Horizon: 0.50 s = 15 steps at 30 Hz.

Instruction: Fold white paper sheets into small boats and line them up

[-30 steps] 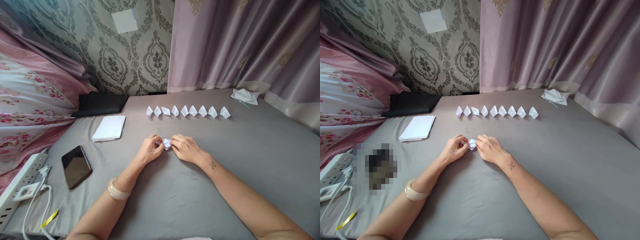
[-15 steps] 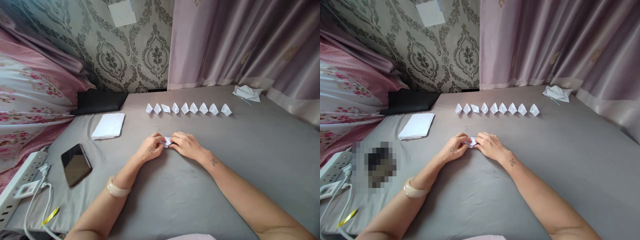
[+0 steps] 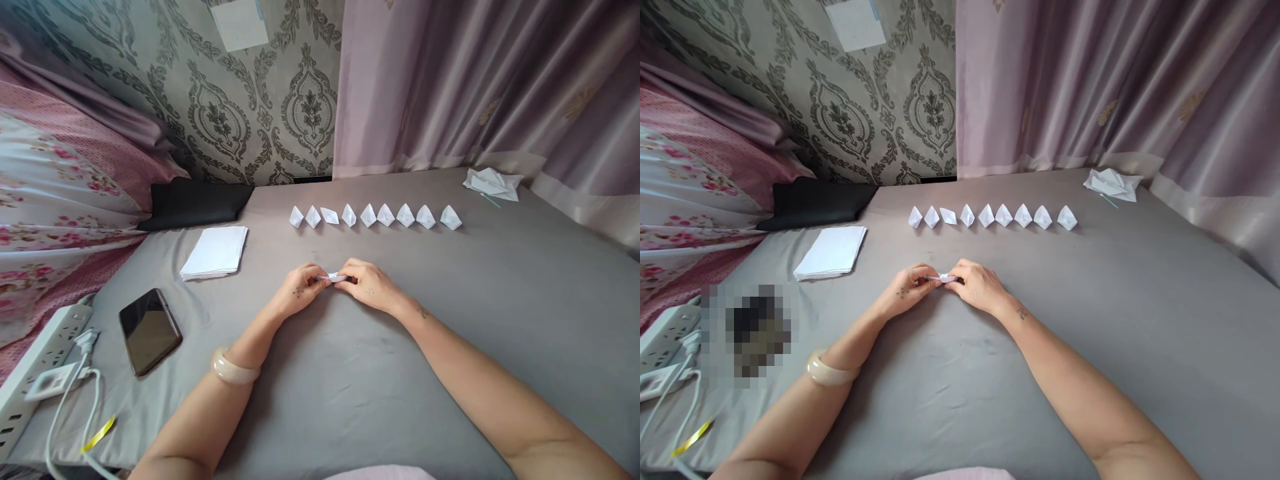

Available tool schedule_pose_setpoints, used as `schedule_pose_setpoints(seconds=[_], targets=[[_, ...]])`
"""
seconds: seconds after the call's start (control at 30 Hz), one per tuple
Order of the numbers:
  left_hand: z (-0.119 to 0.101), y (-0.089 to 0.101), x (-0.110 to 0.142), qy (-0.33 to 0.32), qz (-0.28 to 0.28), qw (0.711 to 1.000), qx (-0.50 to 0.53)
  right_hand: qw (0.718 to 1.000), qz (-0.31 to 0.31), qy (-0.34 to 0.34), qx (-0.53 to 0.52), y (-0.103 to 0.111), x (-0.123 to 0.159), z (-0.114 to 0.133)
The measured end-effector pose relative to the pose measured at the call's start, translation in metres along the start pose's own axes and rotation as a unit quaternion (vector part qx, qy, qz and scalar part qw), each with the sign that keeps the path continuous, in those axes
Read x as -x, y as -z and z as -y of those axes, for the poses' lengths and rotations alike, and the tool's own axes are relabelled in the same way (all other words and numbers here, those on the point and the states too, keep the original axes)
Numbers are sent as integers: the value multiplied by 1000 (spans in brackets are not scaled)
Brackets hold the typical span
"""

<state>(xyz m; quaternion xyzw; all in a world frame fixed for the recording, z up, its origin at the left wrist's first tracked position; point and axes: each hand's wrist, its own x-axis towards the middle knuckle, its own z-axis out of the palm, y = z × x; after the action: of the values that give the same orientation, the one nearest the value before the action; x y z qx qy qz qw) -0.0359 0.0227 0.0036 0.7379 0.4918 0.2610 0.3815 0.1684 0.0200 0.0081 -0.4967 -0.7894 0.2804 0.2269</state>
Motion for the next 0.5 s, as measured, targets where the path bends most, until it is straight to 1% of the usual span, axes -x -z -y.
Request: schedule_pose_setpoints(seconds=[0.1,0.2,0.27,0.37,0.43,0.5], targets=[[-5,3,-1,72,34,990,112,992,30,-46,-115,2,-5,-1],[-9,6,-1,103,53,966,233,961,90,-109,-237,10,-7,0],[-10,7,-1,131,69,941,305,939,119,-136,-293,16,-6,2],[-10,10,0,175,96,905,374,917,140,-150,-342,21,-5,5],[-10,12,0,185,119,892,395,908,146,-156,-361,21,-5,5],[-9,13,1,187,137,885,404,903,148,-158,-372,20,-4,5]])
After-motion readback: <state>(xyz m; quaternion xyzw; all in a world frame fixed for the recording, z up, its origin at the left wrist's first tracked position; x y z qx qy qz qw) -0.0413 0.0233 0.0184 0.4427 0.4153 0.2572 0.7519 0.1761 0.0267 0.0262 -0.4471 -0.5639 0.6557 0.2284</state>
